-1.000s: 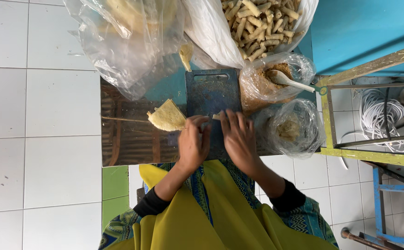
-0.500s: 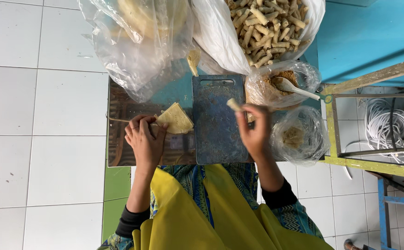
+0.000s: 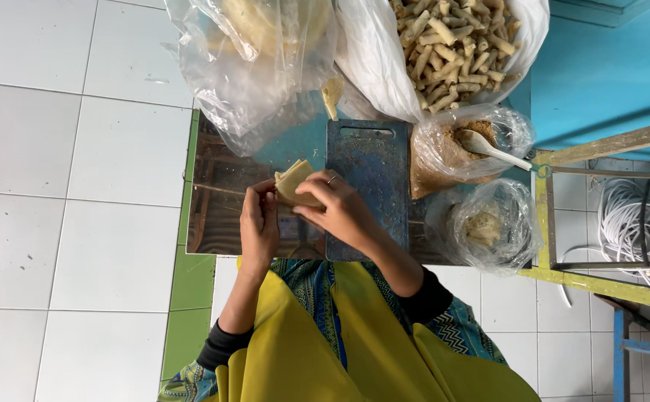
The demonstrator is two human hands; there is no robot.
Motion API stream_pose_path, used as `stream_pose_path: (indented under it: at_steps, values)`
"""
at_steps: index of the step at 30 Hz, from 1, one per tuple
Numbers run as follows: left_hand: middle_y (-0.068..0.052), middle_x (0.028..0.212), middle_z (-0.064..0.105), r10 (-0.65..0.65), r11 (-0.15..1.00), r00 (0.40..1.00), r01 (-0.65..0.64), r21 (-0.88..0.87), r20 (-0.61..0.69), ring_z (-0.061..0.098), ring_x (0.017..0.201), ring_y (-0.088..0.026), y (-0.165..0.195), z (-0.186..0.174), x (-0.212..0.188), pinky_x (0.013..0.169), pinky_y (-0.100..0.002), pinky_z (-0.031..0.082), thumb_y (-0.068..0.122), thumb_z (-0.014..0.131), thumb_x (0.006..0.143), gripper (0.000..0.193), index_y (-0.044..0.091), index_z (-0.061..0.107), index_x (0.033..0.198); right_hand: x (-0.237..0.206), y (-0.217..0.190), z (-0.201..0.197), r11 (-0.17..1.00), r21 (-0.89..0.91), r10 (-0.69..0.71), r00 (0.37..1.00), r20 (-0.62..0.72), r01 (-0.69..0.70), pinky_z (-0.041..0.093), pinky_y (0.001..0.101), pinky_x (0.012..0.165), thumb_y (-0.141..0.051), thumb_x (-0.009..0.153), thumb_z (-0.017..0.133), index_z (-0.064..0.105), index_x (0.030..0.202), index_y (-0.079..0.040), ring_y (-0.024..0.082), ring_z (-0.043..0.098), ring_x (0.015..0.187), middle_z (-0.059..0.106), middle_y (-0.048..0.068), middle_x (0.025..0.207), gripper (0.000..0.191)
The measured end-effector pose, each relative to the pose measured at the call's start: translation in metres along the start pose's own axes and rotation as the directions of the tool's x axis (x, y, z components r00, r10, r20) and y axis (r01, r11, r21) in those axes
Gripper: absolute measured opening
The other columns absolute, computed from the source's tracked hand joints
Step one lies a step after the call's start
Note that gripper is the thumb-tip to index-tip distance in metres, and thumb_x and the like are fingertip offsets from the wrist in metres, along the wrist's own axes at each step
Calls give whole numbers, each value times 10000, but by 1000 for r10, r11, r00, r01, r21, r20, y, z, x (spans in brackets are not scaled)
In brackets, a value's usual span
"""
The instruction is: The person sits at a table and fills triangular dough wrappers with brown filling, scooping the filling with a spoon from a plastic bag and placing it onto each wrapper. They fold and press the filled wrappers by hand and set the finished pieces on the table.
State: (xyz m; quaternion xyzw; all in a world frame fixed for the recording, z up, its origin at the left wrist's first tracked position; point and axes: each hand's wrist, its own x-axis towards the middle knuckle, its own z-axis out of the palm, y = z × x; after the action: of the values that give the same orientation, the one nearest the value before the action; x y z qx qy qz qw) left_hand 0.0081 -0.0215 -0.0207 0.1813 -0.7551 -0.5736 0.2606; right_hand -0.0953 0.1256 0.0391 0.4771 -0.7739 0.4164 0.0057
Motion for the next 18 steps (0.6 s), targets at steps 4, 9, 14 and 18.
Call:
stream_pose_path:
  at_steps: [4, 9, 14, 18]
  values:
    - [-132, 1081, 687, -39, 999, 999, 39, -3, -9, 653, 910, -175, 2, 2, 0, 796, -321, 544, 150, 526, 1108, 201, 4, 601, 1224, -9, 10, 18, 999, 6, 36, 997, -64, -36, 587, 372, 784, -88, 890, 795, 699, 1046, -46, 266, 711, 934, 704, 105, 1056, 189]
    - [-135, 1060, 674, -30, 995, 1000, 31, 99, -7, 641, 895, -213, 4, 5, -1, 774, -338, 531, 217, 773, 926, 408, -6, 591, 1215, -17, 25, 23, 952, 237, 206, 978, -26, -194, 570, 294, 646, -67, 963, 737, 736, 1036, 2, 144, 703, 750, 736, 98, 1022, 100]
    - [-146, 1064, 662, 91, 959, 995, -79, 271, -35, 632, 953, -285, 0, 10, 0, 831, -390, 502, 150, 844, 858, 478, 3, 587, 1232, -20, 49, 31, 699, 521, 500, 856, 133, -490, 529, 281, 528, -116, 995, 664, 730, 1058, 23, 101, 645, 639, 726, 49, 840, 166]
    - [-145, 1124, 649, 70, 967, 996, -54, 251, -53, 632, 998, -290, 2, 11, 0, 867, -399, 499, 119, 831, 831, 547, 8, 537, 1278, -20, 69, 32, 578, 680, 510, 850, 131, -451, 519, 223, 749, -142, 1026, 668, 722, 1084, 27, 54, 645, 866, 728, 6, 942, 186]
